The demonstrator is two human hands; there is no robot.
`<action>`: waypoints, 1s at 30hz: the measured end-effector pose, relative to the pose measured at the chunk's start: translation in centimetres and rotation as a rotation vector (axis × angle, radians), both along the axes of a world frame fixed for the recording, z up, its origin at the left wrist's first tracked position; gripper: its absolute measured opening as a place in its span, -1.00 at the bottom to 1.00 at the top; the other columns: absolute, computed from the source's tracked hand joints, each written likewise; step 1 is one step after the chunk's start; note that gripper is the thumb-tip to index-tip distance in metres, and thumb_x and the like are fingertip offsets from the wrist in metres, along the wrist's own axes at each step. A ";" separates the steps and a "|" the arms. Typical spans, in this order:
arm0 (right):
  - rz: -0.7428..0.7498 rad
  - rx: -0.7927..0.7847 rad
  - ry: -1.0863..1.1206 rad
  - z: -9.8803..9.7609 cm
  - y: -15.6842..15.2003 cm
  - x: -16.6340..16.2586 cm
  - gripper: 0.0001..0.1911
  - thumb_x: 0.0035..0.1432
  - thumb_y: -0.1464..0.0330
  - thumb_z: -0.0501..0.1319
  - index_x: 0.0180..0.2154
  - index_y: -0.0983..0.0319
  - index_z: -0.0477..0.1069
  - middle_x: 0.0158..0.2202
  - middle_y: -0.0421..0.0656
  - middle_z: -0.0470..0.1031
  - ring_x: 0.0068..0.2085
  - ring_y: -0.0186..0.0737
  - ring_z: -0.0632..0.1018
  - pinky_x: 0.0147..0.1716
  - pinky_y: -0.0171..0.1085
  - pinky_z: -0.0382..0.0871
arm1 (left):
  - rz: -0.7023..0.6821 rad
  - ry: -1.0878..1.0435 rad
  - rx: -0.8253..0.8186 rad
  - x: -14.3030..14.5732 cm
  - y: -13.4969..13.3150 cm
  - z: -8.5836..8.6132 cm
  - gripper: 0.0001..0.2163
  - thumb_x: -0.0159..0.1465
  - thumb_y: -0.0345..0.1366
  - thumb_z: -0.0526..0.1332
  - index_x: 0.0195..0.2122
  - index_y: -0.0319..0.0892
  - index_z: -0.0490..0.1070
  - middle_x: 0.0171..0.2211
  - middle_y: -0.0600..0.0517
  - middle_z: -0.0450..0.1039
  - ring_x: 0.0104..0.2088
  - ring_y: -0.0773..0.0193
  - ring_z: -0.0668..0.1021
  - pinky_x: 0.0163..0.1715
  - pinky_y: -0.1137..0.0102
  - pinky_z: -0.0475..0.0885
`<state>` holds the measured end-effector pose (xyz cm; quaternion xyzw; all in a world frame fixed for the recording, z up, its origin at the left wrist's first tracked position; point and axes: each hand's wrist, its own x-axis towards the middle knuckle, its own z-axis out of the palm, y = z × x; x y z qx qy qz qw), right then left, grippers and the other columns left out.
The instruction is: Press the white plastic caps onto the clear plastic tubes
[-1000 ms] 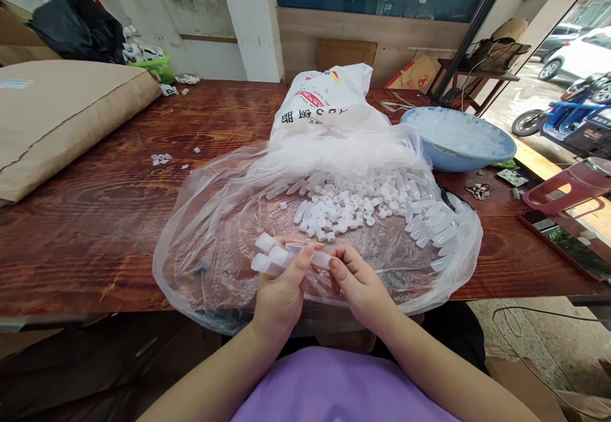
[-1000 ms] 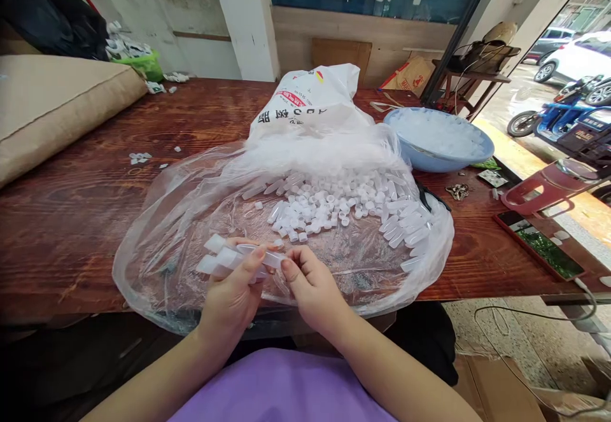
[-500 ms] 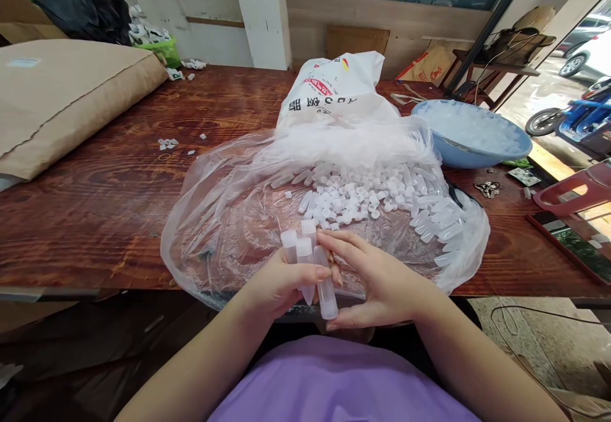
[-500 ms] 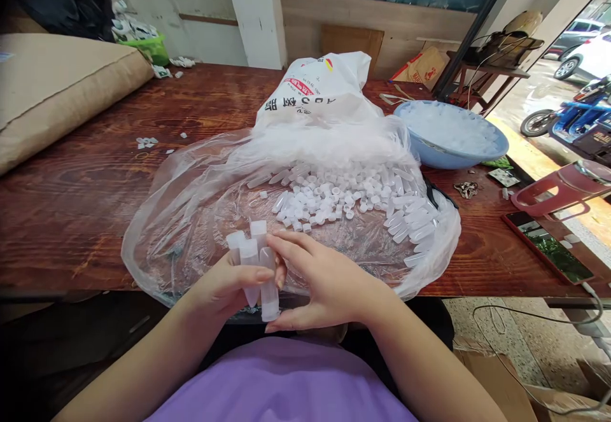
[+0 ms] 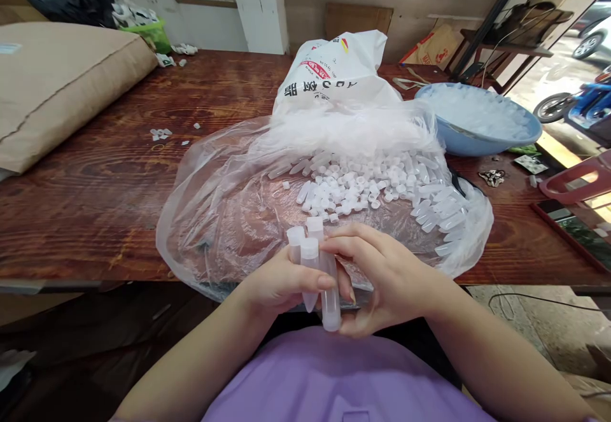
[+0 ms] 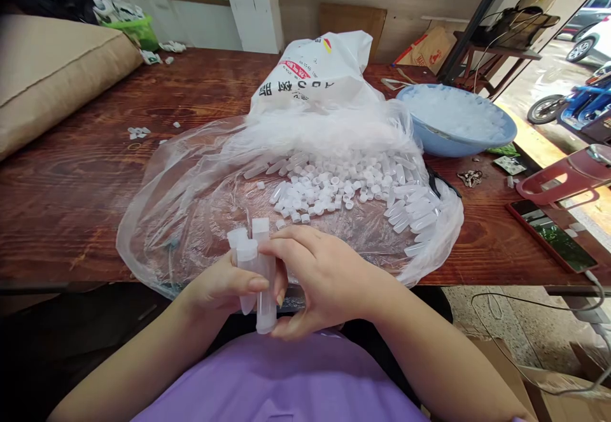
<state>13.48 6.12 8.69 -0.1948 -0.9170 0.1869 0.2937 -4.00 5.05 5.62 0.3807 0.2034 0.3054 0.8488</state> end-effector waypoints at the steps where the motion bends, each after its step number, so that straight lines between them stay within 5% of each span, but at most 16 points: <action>1: -0.002 0.002 -0.008 0.0 0.0 0.0 -0.33 -0.15 0.23 0.33 -0.01 0.31 0.17 -0.12 0.04 0.39 -0.03 -0.08 0.42 -0.08 -0.18 0.35 | 0.000 0.003 0.003 0.1 0.0 -0.1 -0.81 -0.06 -0.21 0.37 -0.53 -0.25 0.54 -0.60 0.04 0.47 -0.60 0.36 0.46 -0.58 0.51 0.40; 5: -0.030 -0.018 -0.107 -0.1 0.0 0.0 -0.30 -0.10 0.14 0.33 0.02 0.33 0.17 -0.08 0.07 0.38 0.00 -0.06 0.40 -0.06 -0.16 0.34 | 0.087 0.104 0.004 -0.3 0.0 -0.4 -0.79 -0.08 -0.21 0.38 -0.56 -0.27 0.48 -0.63 0.07 0.41 -0.62 0.40 0.42 -0.62 0.55 0.33; 8: -0.154 -0.039 -0.221 -1.1 0.6 0.1 -0.27 -0.02 0.06 0.26 0.07 0.36 0.15 0.00 0.12 0.34 0.04 0.00 0.38 -0.03 -0.10 0.32 | 0.343 0.356 0.106 -2.2 0.7 -0.4 -0.80 -0.07 -0.27 0.38 -0.48 -0.23 0.42 -0.59 0.12 0.38 -0.57 0.41 0.41 -0.58 0.54 0.33; 12: -0.461 -0.163 -0.512 -2.8 2.3 -0.5 -0.75 0.24 0.36 0.02 -0.11 0.32 0.34 -0.18 0.01 0.44 -0.18 -0.11 0.50 -0.19 -0.19 0.37 | 0.800 0.681 0.426 -6.2 3.8 0.1 -0.77 -0.07 -0.32 0.36 -0.43 -0.20 0.33 -0.49 0.14 0.37 -0.47 0.41 0.42 -0.43 0.52 0.33; 15: -0.498 -0.166 -0.602 -3.5 3.2 -2.6 -0.75 0.25 0.42 -0.05 -0.14 0.28 0.35 -0.21 -0.03 0.44 -0.27 -0.16 0.52 -0.29 -0.26 0.38 | 0.922 0.986 0.601 -8.1 7.5 0.5 -0.75 -0.04 -0.26 0.32 -0.39 -0.22 0.32 -0.41 0.07 0.43 -0.39 0.32 0.45 -0.35 0.46 0.35; 19: -0.484 -0.158 -0.636 -4.0 3.5 -6.3 -0.77 0.25 0.38 -0.03 -0.12 0.27 0.32 -0.19 0.00 0.41 -0.29 -0.12 0.53 -0.37 -0.24 0.38 | 0.654 1.516 0.855 -8.2 12.9 0.5 -0.71 0.09 -0.23 0.20 -0.18 -0.26 0.37 -0.27 -0.01 0.48 -0.28 0.22 0.49 -0.27 0.43 0.36; 24: -0.470 -0.183 -0.682 -5.0 3.8 -7.6 -0.70 0.16 0.59 -0.07 -0.14 0.35 0.34 -0.20 0.08 0.39 -0.23 -0.09 0.51 -0.35 -0.23 0.39 | 0.442 1.672 0.933 -6.8 17.4 -0.8 -0.72 0.05 -0.34 0.19 -0.17 -0.22 0.43 -0.21 -0.09 0.51 -0.20 0.07 0.51 -0.18 0.33 0.34; 30: -0.415 -0.246 -0.665 -5.5 2.9 -5.7 -0.74 0.14 0.57 0.01 -0.15 0.36 0.35 -0.17 0.03 0.37 -0.27 -0.18 0.50 -0.27 -0.24 0.39 | 0.301 1.806 0.923 -6.7 18.5 -2.8 -0.75 0.08 -0.39 0.15 -0.19 -0.25 0.41 -0.21 -0.20 0.50 -0.21 0.00 0.51 -0.19 0.24 0.35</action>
